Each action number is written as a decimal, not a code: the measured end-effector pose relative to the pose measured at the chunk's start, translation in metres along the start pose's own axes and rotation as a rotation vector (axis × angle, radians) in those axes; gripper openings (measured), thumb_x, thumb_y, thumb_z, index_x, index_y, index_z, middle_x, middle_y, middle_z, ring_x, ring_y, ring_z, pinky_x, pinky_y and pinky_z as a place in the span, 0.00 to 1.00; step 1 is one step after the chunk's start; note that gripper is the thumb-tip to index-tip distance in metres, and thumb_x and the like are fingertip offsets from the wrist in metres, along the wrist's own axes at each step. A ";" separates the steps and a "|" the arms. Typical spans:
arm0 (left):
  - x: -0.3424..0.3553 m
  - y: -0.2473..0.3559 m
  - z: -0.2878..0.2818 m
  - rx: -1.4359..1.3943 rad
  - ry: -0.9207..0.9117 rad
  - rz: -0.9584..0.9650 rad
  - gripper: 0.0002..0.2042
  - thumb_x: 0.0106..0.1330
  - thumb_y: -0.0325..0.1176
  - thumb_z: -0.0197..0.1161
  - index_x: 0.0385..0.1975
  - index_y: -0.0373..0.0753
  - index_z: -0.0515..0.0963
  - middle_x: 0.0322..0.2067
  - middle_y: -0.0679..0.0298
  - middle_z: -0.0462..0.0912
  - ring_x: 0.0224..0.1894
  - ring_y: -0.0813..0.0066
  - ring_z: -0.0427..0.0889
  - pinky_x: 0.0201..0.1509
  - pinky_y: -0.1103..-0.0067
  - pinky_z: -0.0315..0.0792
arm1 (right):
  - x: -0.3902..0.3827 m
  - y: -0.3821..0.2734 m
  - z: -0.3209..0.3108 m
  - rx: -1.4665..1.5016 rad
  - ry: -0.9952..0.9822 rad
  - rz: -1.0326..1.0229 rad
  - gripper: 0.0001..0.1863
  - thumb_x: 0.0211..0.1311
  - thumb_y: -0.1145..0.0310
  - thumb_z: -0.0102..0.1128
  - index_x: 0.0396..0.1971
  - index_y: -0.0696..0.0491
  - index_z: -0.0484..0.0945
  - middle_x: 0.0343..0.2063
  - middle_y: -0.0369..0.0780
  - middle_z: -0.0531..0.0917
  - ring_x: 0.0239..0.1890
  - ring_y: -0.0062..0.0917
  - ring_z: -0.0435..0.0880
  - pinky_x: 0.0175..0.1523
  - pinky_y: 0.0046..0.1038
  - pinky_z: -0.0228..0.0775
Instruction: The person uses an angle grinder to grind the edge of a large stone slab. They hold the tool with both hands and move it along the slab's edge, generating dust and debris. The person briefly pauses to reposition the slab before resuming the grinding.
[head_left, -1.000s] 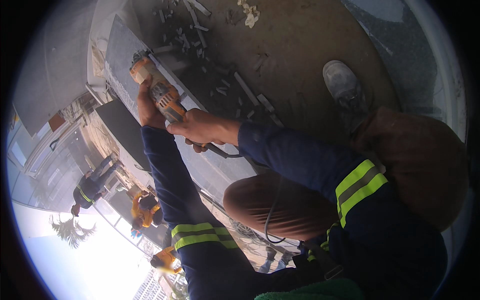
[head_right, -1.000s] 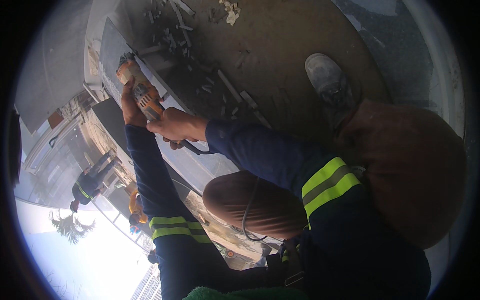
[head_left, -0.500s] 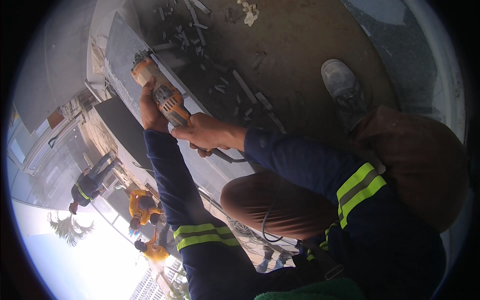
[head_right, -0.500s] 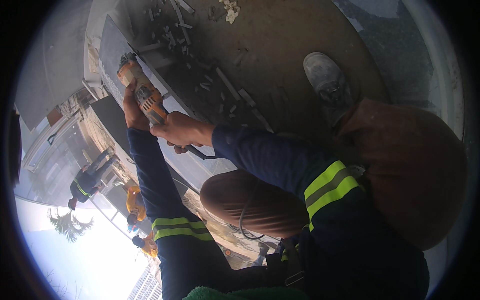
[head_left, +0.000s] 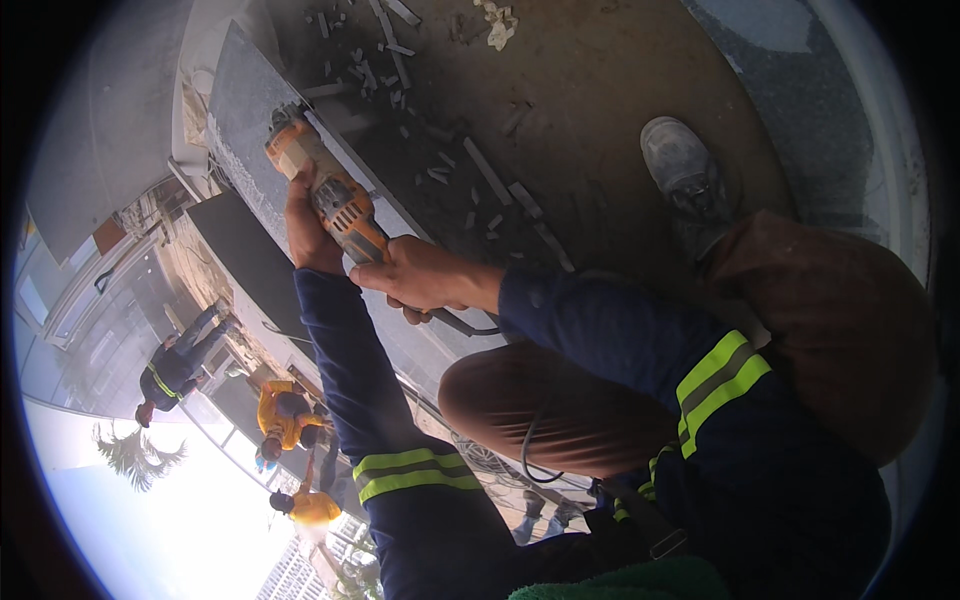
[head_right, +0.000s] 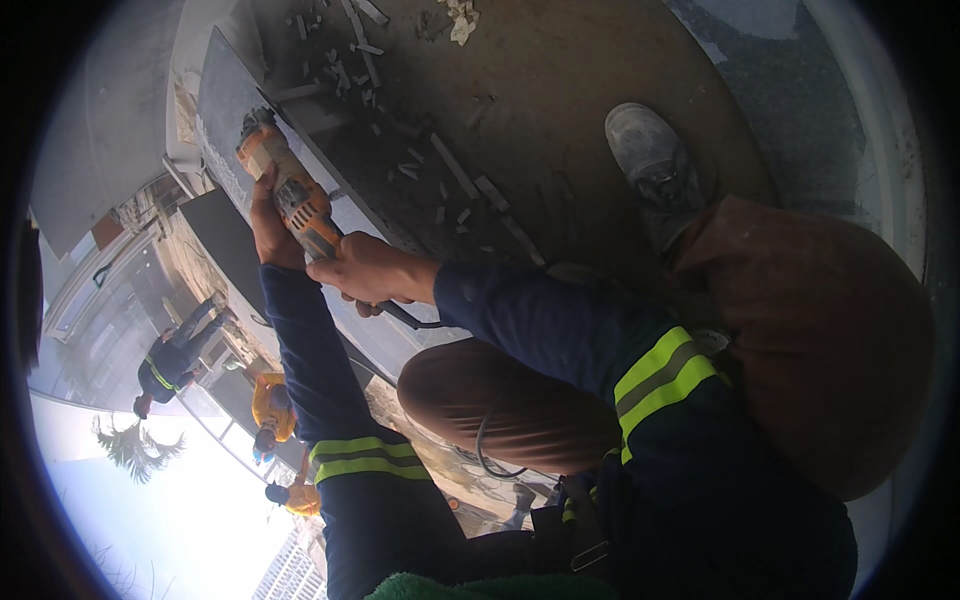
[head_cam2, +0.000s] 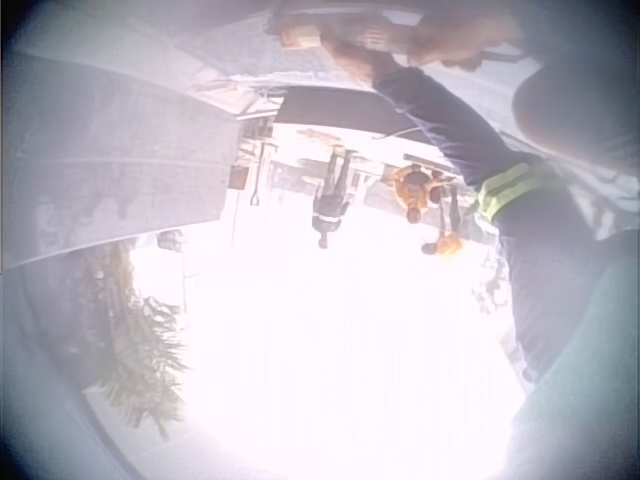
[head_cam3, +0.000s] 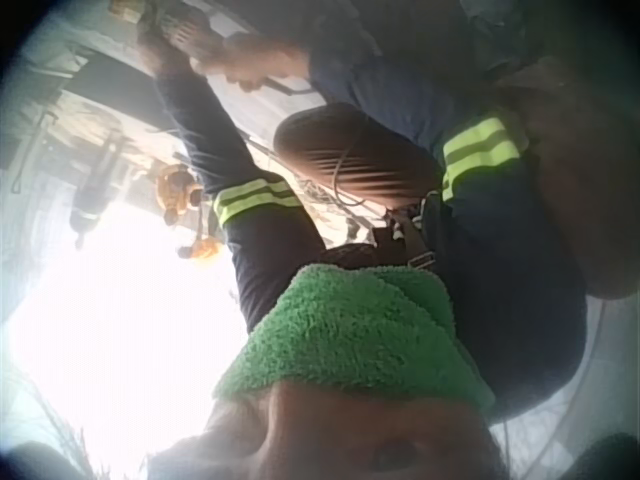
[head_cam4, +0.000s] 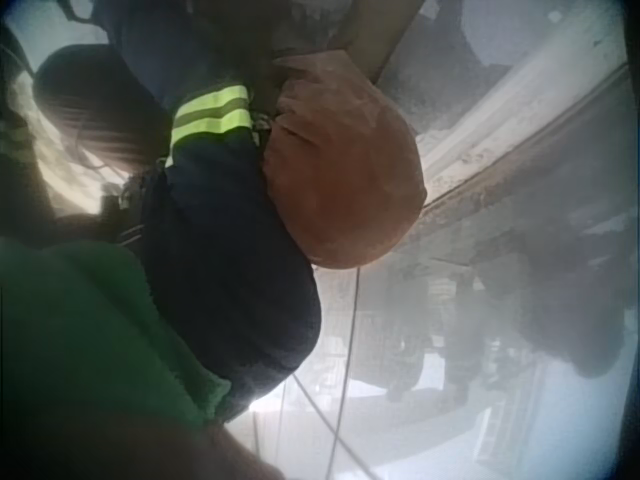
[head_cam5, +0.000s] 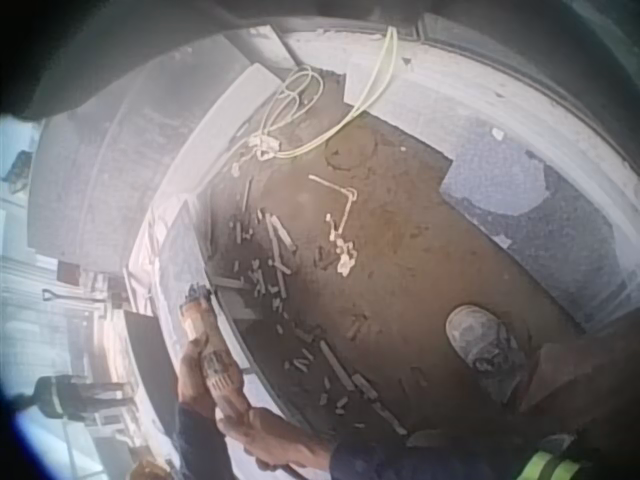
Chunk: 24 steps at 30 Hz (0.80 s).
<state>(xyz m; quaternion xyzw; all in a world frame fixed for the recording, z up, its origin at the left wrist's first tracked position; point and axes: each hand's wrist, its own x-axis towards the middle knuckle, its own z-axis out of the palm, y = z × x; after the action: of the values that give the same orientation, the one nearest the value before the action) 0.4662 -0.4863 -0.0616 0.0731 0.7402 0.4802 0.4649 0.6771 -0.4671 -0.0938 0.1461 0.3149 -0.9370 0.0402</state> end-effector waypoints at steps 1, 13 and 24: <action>0.000 0.000 0.002 -0.002 -0.002 0.003 0.21 0.75 0.48 0.61 0.53 0.35 0.73 0.36 0.56 0.84 0.32 0.64 0.87 0.37 0.68 0.84 | 0.001 -0.001 -0.001 0.007 0.003 0.001 0.26 0.74 0.50 0.56 0.36 0.64 0.76 0.23 0.42 0.79 0.19 0.29 0.84 0.22 0.32 0.74; 0.001 -0.006 -0.004 0.011 0.003 0.041 0.22 0.74 0.48 0.61 0.55 0.35 0.73 0.38 0.57 0.83 0.37 0.65 0.86 0.41 0.68 0.84 | 0.011 0.012 0.002 0.003 0.019 -0.025 0.26 0.74 0.50 0.56 0.30 0.62 0.75 0.20 0.42 0.79 0.18 0.28 0.85 0.18 0.32 0.73; 0.044 0.017 -0.014 0.064 0.027 0.007 0.22 0.74 0.50 0.59 0.52 0.36 0.74 0.35 0.56 0.84 0.34 0.63 0.87 0.38 0.66 0.84 | 0.045 -0.016 -0.011 -0.047 0.020 0.001 0.25 0.72 0.49 0.55 0.31 0.61 0.76 0.22 0.41 0.81 0.20 0.27 0.87 0.15 0.29 0.68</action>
<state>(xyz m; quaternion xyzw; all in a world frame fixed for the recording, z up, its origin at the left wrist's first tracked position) 0.4252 -0.4618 -0.0741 0.0839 0.7611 0.4590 0.4505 0.6338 -0.4471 -0.1064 0.1548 0.3371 -0.9277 0.0410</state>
